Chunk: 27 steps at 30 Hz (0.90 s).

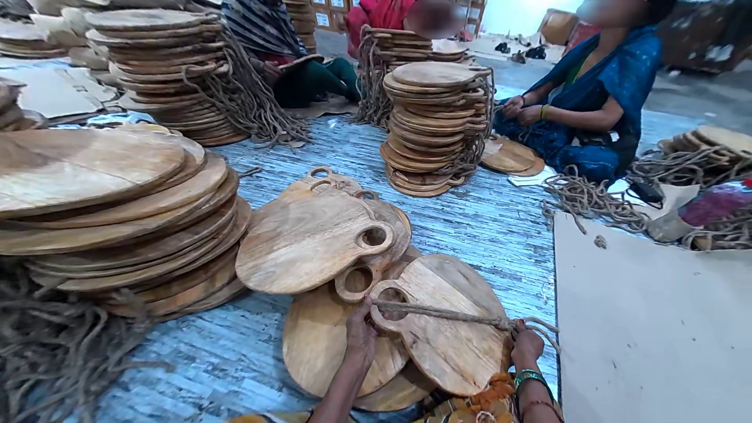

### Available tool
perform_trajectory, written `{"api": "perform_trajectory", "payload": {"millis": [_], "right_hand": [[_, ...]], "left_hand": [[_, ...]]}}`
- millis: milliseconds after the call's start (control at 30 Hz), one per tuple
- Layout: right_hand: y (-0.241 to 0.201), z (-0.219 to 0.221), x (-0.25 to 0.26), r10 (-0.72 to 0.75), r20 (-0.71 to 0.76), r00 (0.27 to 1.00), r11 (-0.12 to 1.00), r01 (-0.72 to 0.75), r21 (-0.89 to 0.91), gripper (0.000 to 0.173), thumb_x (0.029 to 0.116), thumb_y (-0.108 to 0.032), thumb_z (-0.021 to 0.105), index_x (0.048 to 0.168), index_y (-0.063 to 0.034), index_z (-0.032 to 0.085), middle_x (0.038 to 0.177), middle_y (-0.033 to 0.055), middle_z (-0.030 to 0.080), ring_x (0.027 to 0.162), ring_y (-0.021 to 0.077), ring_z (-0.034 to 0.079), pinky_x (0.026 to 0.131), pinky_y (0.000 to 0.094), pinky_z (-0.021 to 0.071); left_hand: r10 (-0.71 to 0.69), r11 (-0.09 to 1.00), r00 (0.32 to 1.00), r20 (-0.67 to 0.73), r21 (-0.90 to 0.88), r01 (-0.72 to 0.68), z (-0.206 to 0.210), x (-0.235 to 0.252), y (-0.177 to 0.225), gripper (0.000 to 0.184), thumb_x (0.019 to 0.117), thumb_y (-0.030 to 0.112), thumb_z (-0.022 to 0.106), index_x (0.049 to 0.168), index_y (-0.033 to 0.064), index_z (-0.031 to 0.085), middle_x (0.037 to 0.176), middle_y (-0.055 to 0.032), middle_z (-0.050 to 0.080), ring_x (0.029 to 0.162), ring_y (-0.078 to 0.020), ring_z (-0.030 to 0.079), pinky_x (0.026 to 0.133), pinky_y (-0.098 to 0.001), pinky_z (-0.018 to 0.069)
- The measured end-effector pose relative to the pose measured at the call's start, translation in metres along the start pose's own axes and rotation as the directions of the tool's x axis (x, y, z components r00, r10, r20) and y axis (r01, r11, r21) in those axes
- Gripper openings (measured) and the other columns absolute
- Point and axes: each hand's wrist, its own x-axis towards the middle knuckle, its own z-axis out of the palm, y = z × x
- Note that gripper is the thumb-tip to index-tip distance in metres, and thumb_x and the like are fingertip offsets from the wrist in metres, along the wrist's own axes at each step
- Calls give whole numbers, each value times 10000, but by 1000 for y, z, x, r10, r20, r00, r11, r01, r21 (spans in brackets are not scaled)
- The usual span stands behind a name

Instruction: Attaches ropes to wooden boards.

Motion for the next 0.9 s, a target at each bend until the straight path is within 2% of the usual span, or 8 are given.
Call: {"api": "perform_trajectory", "payload": {"millis": [367, 500, 600, 667, 700, 767, 833, 900], "right_hand": [[-1, 4, 0, 112, -70, 991, 988, -104, 112, 256, 1030, -116, 608, 1101, 126, 654, 1140, 275, 659, 1041, 330, 634, 934, 471, 476], [0, 2, 1, 95, -40, 995, 989, -90, 115, 255, 1035, -113, 598, 1094, 129, 651, 1135, 285, 654, 1022, 339, 628, 920, 481, 474], [1, 0, 0, 91, -22, 996, 989, -88, 118, 275, 1045, -123, 587, 1111, 139, 644, 1159, 297, 647, 1047, 350, 625, 941, 485, 469], [2, -1, -1, 91, -25, 996, 989, -88, 115, 274, 1045, -126, 589, 1102, 135, 650, 1156, 294, 651, 1056, 353, 625, 945, 489, 467], [2, -1, -1, 96, -24, 995, 988, -93, 120, 281, 1048, -131, 585, 1107, 135, 651, 1169, 298, 653, 1078, 362, 628, 957, 499, 467], [3, -2, -1, 108, -25, 994, 987, -104, 126, 290, 1051, -141, 581, 1107, 136, 647, 1171, 302, 651, 1084, 371, 628, 955, 507, 467], [2, -2, 0, 108, -24, 994, 988, -105, 113, 287, 1049, -145, 587, 1083, 132, 653, 1145, 299, 652, 1063, 368, 624, 942, 507, 465], [0, -3, -1, 111, -10, 994, 991, -110, 75, 294, 1048, -159, 590, 1066, 125, 663, 1131, 292, 662, 1061, 370, 631, 942, 513, 467]], "left_hand": [[44, 997, 999, 31, 64, -46, -7, 6, -7, 218, 1098, 122, 381, 988, 20, 539, 726, -8, 571, 599, -64, 592, 581, -210, 532], [-14, 999, 995, 101, 47, 10, -11, 14, -2, 238, 1106, 139, 365, 1003, 33, 551, 718, -10, 607, 604, -68, 620, 575, -208, 541], [-6, 964, 995, 101, 265, -21, -11, 18, 4, 249, 1101, 181, 413, 1021, 9, 576, 786, -44, 642, 666, -87, 644, 607, -229, 545], [71, 826, 986, 150, 546, -143, -7, 11, 11, 346, 1097, 194, 454, 1223, -110, 562, 1127, -241, 607, 990, -275, 595, 864, -423, 490], [124, 685, 971, 204, 691, -232, -3, 6, 14, 392, 1083, 183, 496, 1313, -133, 525, 1265, -321, 568, 1141, -380, 576, 971, -511, 466], [202, 247, 923, 327, 895, -371, 14, -17, 19, 607, 1031, 212, 595, 1465, -147, 368, 1471, -389, 406, 1368, -501, 441, 1112, -574, 380], [318, -76, 805, 500, 860, -504, 35, -41, 16, 726, 975, 232, 656, 1481, -181, 338, 1507, -442, 329, 1406, -593, 347, 1136, -651, 297], [273, -192, 704, 655, 754, -628, 54, -59, 8, 681, 978, 243, 654, 1460, -166, 400, 1470, -431, 398, 1382, -598, 380, 1128, -678, 286]]}}
